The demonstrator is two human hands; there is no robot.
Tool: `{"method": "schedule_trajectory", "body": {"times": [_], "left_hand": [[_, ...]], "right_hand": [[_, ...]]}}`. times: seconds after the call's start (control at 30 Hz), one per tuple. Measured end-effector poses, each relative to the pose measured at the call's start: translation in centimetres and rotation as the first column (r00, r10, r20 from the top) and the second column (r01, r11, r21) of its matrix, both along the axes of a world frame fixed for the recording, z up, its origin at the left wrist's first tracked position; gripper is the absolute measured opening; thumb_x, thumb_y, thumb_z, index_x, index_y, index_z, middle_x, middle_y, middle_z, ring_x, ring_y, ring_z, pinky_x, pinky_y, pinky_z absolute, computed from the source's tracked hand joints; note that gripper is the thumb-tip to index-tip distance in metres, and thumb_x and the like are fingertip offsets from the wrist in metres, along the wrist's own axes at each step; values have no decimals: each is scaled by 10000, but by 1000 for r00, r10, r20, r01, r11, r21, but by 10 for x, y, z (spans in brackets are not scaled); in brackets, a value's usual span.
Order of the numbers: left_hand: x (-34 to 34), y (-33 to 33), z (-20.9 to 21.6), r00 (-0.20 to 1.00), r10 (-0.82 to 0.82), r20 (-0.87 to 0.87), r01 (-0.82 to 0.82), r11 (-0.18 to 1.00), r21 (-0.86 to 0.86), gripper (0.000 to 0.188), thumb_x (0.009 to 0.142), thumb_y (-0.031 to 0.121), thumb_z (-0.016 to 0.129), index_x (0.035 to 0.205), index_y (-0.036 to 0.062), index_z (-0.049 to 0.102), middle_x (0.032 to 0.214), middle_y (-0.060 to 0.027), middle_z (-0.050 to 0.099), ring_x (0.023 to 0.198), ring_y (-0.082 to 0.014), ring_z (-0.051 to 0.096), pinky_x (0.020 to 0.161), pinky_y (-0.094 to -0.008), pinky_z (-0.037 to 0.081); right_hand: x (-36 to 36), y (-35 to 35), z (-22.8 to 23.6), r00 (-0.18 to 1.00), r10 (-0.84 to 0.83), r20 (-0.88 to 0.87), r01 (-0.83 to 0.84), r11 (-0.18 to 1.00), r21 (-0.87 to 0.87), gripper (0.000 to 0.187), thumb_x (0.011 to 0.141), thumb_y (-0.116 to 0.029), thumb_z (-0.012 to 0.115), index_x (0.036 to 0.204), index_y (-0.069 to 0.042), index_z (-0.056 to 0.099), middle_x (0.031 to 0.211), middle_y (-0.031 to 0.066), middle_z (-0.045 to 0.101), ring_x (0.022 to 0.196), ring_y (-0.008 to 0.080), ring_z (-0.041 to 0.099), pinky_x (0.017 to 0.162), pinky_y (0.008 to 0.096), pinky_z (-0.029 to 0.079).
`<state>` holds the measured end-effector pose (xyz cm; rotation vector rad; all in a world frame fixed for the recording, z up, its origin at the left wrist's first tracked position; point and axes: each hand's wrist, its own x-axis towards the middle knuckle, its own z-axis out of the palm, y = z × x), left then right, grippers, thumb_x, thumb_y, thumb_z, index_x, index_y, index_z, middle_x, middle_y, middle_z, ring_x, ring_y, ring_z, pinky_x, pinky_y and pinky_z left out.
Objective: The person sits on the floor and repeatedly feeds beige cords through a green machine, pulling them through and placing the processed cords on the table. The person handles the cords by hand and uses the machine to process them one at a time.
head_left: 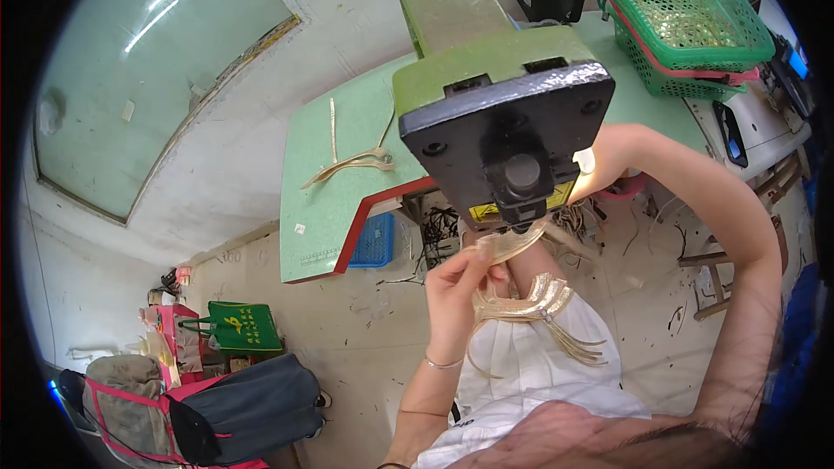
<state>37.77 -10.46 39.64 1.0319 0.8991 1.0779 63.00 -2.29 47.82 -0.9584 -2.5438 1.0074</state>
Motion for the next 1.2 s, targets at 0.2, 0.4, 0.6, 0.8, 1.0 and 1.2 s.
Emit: {"method": "schedule_trajectory", "body": {"times": [0.2,0.4,0.6,0.8,1.0,1.2], "left_hand": [[-32,26,0,985,172,9,-172,985,28,159,862,134,578,814,1,651,657,23,547,544,-28,428,496,-179,285],[-68,64,-3,985,163,62,-165,986,23,178,851,133,545,855,-12,648,662,39,514,545,-17,375,490,-177,261],[-78,50,17,955,258,-144,-231,956,183,248,880,181,570,1065,18,590,770,30,558,717,-52,505,640,-165,358],[-59,45,1,959,-21,-281,119,935,335,368,808,73,650,1161,26,554,898,-6,634,865,-113,565,759,-237,419],[-16,23,0,951,-198,-238,234,963,133,154,827,40,645,965,-29,646,847,-89,670,772,-146,637,670,-252,499],[12,11,-9,987,-147,-62,152,984,97,139,844,45,623,951,-41,642,848,-106,672,698,-114,623,615,-229,496]], "right_hand": [[-20,-10,-2,998,17,-69,-10,994,106,343,771,-342,711,871,-34,598,751,64,605,732,230,561,701,349,452],[0,-12,13,998,-7,69,-10,970,242,338,738,-341,731,829,-42,602,845,54,651,791,229,584,714,340,453],[-1,-11,17,996,-93,-18,92,994,-57,283,708,-246,764,786,-35,594,751,45,649,716,190,596,718,306,446],[9,-2,20,999,-8,47,2,992,128,336,697,-320,766,788,-29,623,808,50,648,795,188,567,808,324,417],[26,6,31,946,-137,295,84,979,185,326,698,-381,732,811,-79,686,862,41,628,905,213,516,925,381,324],[39,23,23,951,-109,290,3,939,345,282,685,-301,736,823,-58,694,856,54,629,935,233,541,853,358,392]]}}
